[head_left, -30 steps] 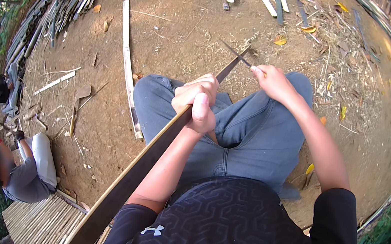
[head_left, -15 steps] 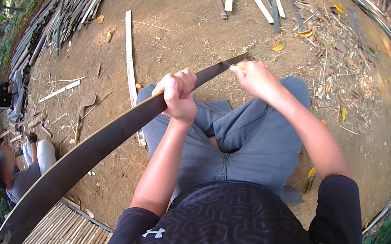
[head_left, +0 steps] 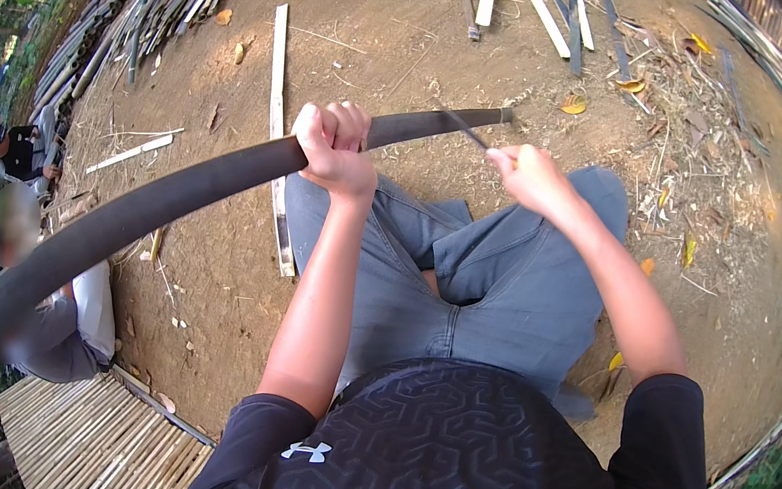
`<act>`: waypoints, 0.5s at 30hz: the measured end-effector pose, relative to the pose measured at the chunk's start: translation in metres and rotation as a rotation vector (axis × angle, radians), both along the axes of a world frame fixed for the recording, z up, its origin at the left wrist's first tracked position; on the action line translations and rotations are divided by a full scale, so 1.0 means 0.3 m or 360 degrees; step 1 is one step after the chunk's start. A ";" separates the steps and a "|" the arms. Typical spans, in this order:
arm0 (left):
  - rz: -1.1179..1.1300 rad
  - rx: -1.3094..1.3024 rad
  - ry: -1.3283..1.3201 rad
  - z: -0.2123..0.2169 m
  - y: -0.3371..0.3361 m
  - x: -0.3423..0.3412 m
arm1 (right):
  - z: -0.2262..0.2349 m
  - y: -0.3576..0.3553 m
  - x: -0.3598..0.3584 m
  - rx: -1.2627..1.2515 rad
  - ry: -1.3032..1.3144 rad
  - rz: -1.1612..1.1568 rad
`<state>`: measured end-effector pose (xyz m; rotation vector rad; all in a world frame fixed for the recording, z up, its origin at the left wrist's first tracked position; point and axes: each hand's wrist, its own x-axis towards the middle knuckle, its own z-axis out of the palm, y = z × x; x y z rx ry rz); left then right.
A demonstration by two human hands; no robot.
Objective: The person scrapes a strip of bamboo with a knife, removing outer layers while holding the strip across their lap.
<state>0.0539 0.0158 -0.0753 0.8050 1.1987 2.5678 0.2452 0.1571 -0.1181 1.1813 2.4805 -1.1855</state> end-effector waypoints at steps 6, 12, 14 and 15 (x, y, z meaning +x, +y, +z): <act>-0.0219 0.0013 -0.0054 -0.013 0.014 -0.075 | -0.241 0.083 0.017 0.0079 0.0416 -0.0119; -0.0225 -0.0006 0.0012 0.036 0.031 -0.106 | -0.310 0.057 0.007 -0.0759 0.0622 -0.0926; -0.0277 -0.0027 -0.0028 0.044 0.045 -0.121 | -0.332 0.069 0.015 -0.0907 0.0755 -0.1086; -0.0290 -0.0009 -0.0011 0.046 0.055 -0.121 | -0.341 0.083 0.016 -0.0942 0.0829 -0.1125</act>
